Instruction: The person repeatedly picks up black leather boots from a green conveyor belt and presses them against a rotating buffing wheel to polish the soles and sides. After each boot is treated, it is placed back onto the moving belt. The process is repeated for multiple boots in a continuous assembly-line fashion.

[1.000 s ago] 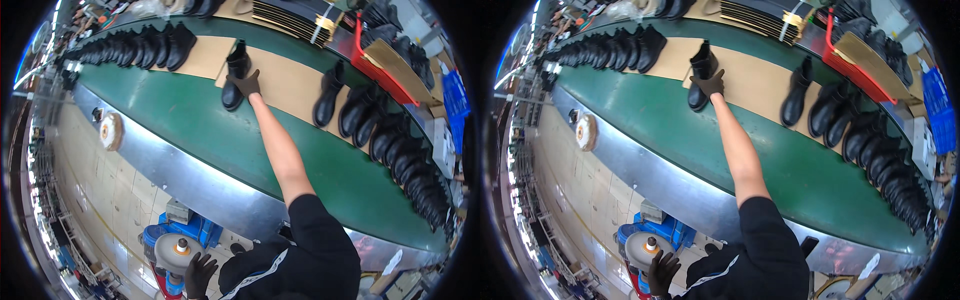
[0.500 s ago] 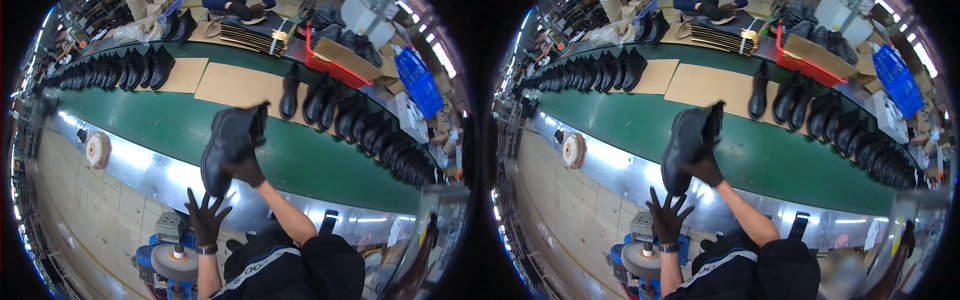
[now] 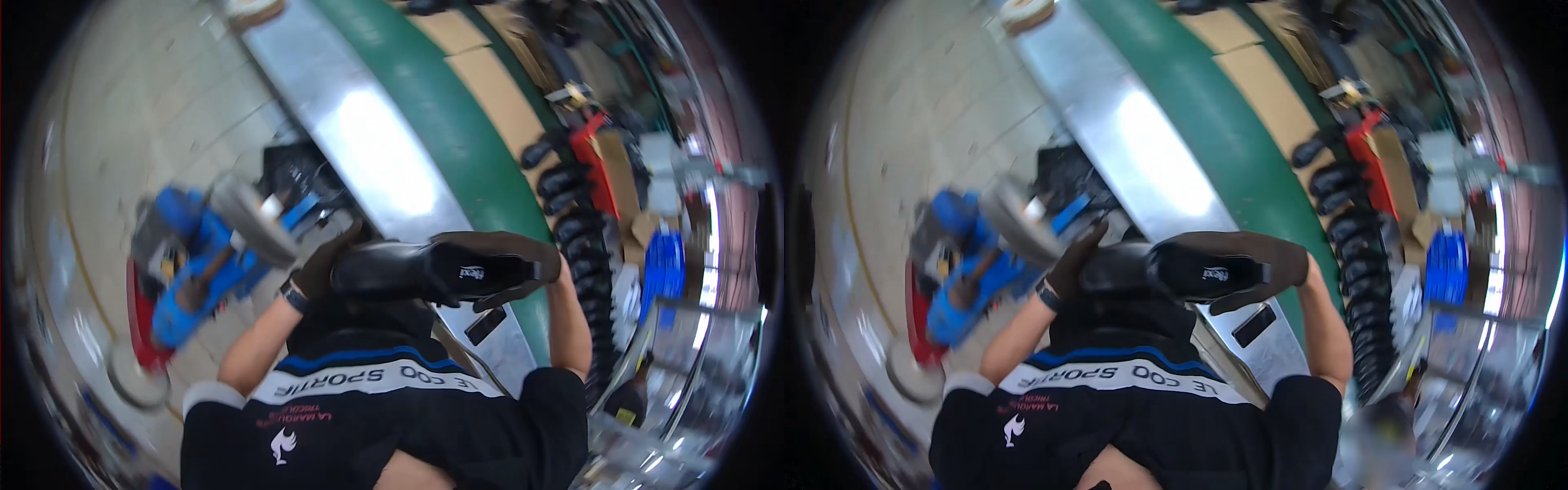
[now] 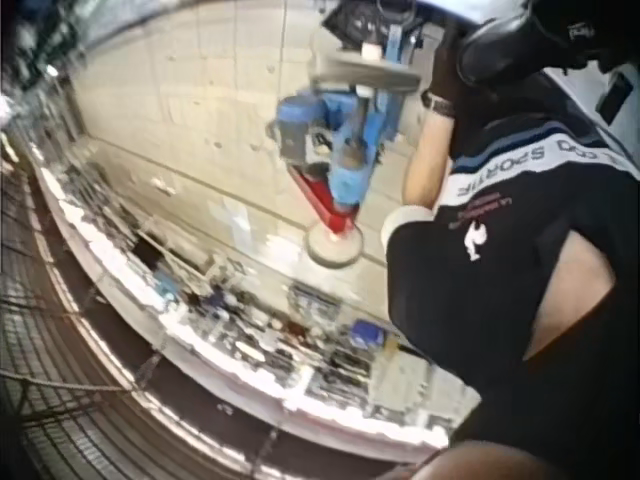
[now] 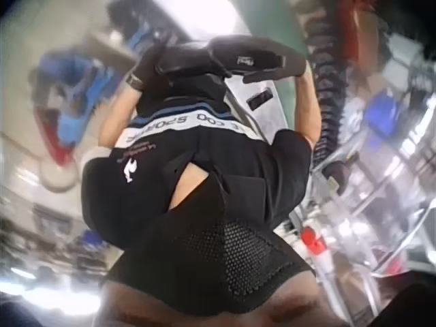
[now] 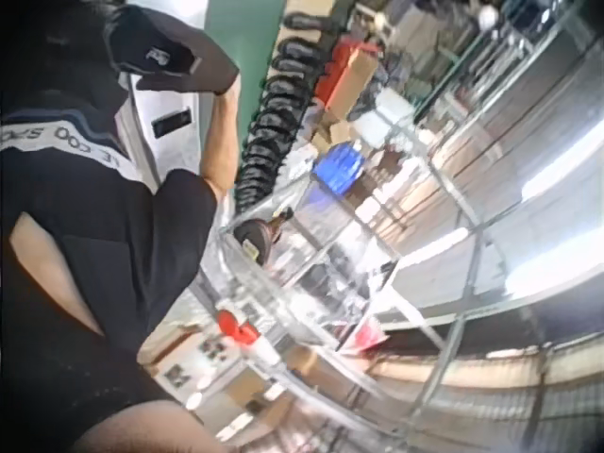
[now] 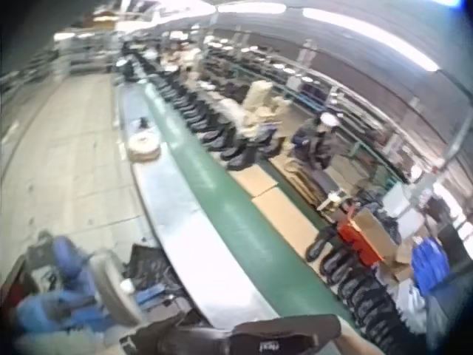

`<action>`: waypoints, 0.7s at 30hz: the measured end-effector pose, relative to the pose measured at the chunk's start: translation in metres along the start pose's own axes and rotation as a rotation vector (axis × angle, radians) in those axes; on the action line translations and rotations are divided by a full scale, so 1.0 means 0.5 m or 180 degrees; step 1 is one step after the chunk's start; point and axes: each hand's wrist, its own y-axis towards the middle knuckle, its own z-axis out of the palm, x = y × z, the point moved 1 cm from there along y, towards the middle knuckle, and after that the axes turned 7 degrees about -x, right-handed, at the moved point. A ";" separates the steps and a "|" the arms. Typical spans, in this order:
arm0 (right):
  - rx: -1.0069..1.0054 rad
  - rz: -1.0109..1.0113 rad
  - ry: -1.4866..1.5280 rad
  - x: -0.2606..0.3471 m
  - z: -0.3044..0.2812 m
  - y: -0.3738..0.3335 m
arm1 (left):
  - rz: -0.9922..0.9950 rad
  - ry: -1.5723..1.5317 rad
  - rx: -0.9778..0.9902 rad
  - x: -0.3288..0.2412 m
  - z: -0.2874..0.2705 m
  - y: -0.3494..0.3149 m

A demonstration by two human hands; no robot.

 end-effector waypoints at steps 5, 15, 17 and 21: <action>0.0271 0.1260 0.1458 -0.146 0.206 0.008 | 0.2226 0.3253 -0.1276 0.113 -0.111 -0.194; -0.0757 0.2818 0.3828 -0.276 0.545 0.013 | 0.1890 -0.2198 -0.1374 0.165 -0.374 -0.084; -0.1207 0.2548 0.3858 -0.267 0.574 0.027 | 0.2108 -0.2042 -0.1467 0.112 -0.329 -0.086; -0.1865 0.2754 0.5334 -0.211 0.626 0.159 | 0.2221 -0.1885 -0.1390 0.084 -0.393 -0.054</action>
